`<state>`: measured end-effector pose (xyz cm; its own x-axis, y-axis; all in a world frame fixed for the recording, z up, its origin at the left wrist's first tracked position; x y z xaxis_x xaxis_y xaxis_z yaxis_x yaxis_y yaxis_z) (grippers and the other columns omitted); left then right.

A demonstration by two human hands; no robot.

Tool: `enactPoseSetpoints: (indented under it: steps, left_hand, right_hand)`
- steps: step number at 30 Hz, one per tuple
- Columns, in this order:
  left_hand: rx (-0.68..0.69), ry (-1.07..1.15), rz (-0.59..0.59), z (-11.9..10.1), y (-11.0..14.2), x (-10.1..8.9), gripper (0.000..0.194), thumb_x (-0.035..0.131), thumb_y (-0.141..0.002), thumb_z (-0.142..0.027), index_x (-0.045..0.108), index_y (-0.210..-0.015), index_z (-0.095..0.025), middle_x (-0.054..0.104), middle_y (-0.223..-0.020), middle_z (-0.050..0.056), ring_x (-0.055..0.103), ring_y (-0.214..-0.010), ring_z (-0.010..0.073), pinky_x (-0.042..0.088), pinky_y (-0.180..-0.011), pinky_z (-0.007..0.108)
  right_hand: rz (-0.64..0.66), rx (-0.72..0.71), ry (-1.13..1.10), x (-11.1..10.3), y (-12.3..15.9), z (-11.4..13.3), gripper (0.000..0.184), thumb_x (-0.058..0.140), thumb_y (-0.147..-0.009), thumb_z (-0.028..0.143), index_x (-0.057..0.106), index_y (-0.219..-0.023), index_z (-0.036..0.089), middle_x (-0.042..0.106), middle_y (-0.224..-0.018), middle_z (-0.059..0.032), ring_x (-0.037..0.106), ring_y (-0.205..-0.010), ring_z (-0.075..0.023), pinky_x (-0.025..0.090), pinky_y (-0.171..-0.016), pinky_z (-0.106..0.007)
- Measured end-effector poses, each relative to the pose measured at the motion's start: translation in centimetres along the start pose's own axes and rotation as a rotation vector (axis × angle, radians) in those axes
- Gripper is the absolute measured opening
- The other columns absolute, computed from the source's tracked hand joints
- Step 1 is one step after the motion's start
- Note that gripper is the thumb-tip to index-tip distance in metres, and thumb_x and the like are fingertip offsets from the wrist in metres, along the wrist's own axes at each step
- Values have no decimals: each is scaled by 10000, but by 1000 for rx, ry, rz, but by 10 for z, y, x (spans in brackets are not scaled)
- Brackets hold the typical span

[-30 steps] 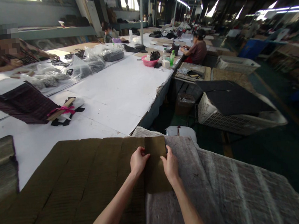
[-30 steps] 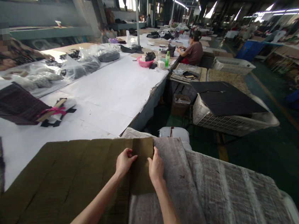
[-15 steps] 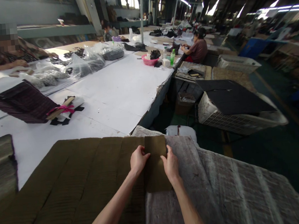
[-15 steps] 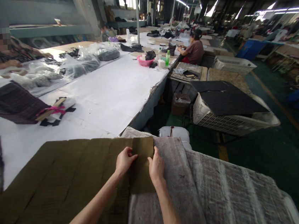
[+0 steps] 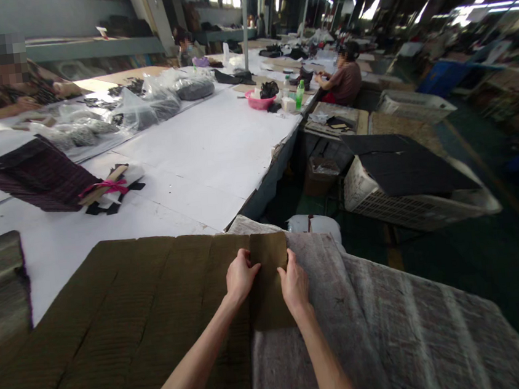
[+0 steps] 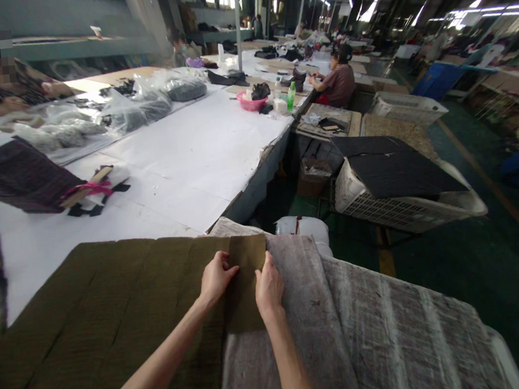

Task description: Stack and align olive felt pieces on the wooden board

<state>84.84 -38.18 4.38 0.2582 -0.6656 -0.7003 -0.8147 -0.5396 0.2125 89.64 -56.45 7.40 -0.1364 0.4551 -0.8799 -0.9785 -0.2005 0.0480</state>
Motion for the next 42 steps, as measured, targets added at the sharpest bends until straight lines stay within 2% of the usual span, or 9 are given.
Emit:
enactPoseSetpoints:
  steps: [8,11,15,18,23,28,31,36,42]
  left_hand:
    - [78,-188,-34,-19,17,-2,420,610,-830,-277,436,-1206,-207,648,-957,45,634,-789,175,417,-636,253]
    - [186,-291,-124,-31,24,-10,369,582,-849,-294,475,-1190,-204,604,-1093,82,627,-832,190,449,-652,276]
    - [409,-329,-196,-44,33,-14,189,493,-901,-280,598,-1040,-208,603,-1093,82,583,-1001,218,480,-815,330]
    - [560,-340,-195,-46,38,-8,270,411,-938,-266,612,-1103,-194,589,-1226,96,521,-1168,232,432,-971,379]
    - [753,-475,-70,-42,48,18,422,356,-957,-277,446,-1362,-195,428,-1451,81,366,-1351,220,250,-1136,430]
    - [764,-488,-36,-39,49,22,446,352,-955,-270,408,-1392,-207,397,-1472,79,312,-1383,221,213,-1151,450]
    - [744,-379,-47,-38,47,11,429,386,-943,-282,443,-1358,-190,456,-1423,93,359,-1352,231,283,-1123,448]
    - [562,-181,-205,-18,43,-29,220,473,-911,-297,631,-1040,-213,607,-1102,79,516,-1122,239,463,-935,397]
    - [571,-211,-163,-20,52,-29,156,549,-877,-342,652,-878,-225,583,-914,56,518,-932,223,464,-809,369]
  right_hand:
    - [-38,17,232,-4,6,3,478,524,-896,230,377,-1344,152,615,-1070,-132,650,-841,-226,456,-627,-286]
    - [-94,0,256,-13,10,-2,436,572,-878,299,463,-1273,151,591,-1035,-128,610,-911,-250,452,-650,-293]
    - [-156,-105,168,-23,17,-6,308,555,-891,256,544,-1192,194,576,-1034,-90,569,-952,-222,448,-756,-298]
    - [-174,-182,79,-28,21,-8,211,530,-899,195,605,-1095,212,577,-1023,-65,550,-955,-197,432,-804,-289]
    - [-143,-287,50,-25,20,-6,146,550,-894,213,656,-991,237,581,-948,-43,524,-904,-187,415,-780,-283]
    - [-124,-288,78,-22,15,-6,110,593,-873,222,656,-962,238,592,-945,-43,516,-897,-198,408,-766,-295]
    - [-105,-286,98,-23,12,-5,77,630,-847,218,648,-921,231,596,-936,-39,516,-898,-200,402,-751,-290]
    - [-31,-304,141,-21,3,-1,55,677,-811,221,623,-811,221,596,-863,-26,518,-858,-196,380,-702,-280]
    - [48,-319,136,-17,-3,-1,103,663,-821,223,594,-744,213,599,-827,-20,521,-829,-187,360,-663,-266]
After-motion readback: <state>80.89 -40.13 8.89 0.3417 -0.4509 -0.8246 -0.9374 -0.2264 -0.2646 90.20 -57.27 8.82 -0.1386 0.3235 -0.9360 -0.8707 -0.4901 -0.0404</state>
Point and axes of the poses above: each hand's wrist, its own y-axis away from the middle knuckle, its own x-axis out of the palm, z = x × y, the point moved 10 cm from there along -y, towards the middle knuckle
